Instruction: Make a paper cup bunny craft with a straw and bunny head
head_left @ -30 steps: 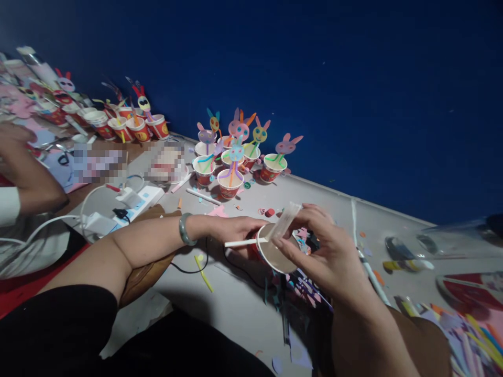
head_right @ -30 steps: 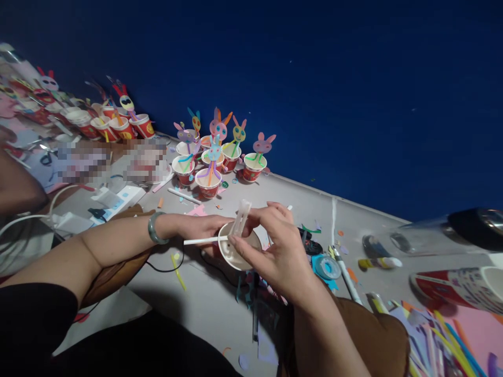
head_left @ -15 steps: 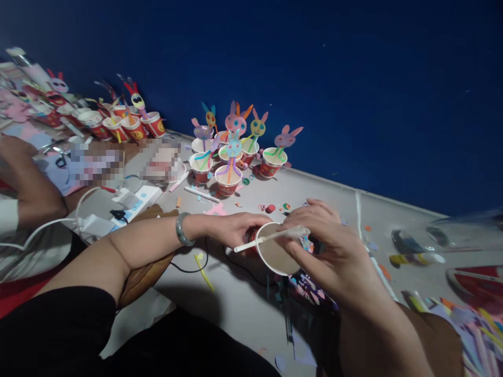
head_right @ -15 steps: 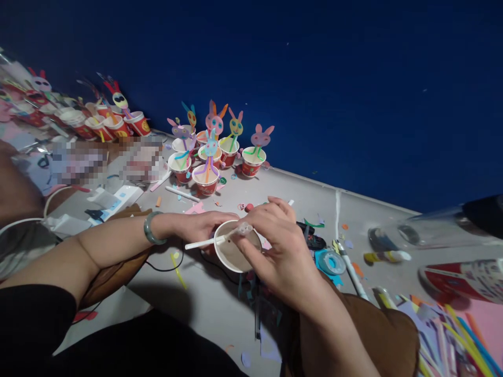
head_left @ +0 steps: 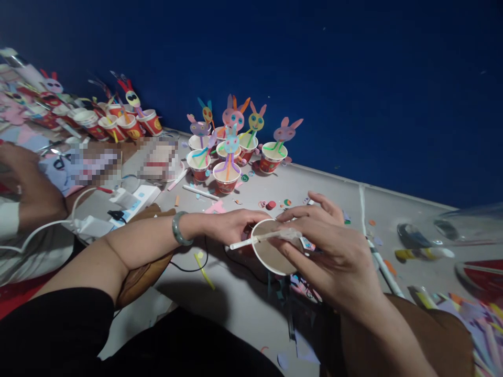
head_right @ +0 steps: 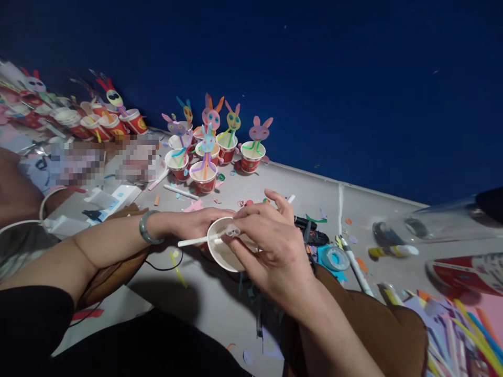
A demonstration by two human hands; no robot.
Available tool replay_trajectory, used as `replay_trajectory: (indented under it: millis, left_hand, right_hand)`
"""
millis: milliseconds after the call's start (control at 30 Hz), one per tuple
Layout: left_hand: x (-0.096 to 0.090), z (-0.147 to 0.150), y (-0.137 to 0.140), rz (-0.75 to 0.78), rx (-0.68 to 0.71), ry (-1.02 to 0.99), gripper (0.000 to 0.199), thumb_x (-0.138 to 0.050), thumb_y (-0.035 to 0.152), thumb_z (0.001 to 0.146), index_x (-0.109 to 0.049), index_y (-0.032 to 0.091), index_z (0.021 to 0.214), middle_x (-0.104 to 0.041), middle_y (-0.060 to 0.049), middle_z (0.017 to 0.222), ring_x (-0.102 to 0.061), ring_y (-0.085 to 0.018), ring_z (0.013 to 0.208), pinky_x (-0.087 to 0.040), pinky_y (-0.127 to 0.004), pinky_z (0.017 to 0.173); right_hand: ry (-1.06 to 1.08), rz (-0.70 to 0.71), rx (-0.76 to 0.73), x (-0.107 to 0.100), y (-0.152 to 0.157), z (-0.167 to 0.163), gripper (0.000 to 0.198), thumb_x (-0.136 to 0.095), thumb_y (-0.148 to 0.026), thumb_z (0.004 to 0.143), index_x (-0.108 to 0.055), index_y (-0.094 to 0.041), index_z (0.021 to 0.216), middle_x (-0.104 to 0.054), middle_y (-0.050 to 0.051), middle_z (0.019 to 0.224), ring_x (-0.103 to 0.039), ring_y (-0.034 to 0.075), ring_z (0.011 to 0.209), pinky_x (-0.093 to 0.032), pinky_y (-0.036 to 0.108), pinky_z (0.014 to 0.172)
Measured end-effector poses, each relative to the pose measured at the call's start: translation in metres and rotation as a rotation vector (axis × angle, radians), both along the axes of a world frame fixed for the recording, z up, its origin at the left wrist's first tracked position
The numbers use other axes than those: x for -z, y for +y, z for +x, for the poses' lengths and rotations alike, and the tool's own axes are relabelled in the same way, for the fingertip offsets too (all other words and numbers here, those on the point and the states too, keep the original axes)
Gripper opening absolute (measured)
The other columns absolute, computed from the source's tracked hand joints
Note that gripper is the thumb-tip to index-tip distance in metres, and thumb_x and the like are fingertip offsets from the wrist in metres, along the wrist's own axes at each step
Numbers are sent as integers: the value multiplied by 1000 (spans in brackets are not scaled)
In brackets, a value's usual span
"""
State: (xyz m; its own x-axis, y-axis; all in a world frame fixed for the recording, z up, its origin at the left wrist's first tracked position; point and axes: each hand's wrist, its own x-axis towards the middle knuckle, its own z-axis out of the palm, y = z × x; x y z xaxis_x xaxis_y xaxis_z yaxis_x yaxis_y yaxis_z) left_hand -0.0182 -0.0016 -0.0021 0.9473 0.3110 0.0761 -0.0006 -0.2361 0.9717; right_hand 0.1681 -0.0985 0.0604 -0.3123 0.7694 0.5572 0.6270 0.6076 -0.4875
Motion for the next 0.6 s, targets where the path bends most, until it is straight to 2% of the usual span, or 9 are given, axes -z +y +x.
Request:
replay_trajectory:
  millis: [167,333,600]
  left_hand:
    - [2,0,0,25,-7,-6,51,-86,32,61,-65,14,104,-63,-9,106,-61,-22,100,-50,-33,90]
    - [6,0,1,70,-13,-44,44,-83,31,64,-66,14,102,-63,-9,104,-61,-21,98,-49,-32,89]
    - [4,0,1,50,-20,-65,52,-87,33,60,-67,13,104,-66,-11,107,-63,-23,100,-50,-32,89]
  right_hand:
    - [-4,-10,-13,2,0,-1,10,-65,-19,86,-67,-28,88,-72,-2,80,-69,18,84,-36,53,111]
    - [-31,-9,-26,3,1,-1,9,-64,-18,86,-66,-26,89,-73,-2,81,-70,18,86,-36,52,111]
    - [-66,23,-16,2,-1,-1,9,-64,-17,86,-67,-26,90,-74,-2,82,-71,18,88,-35,50,113]
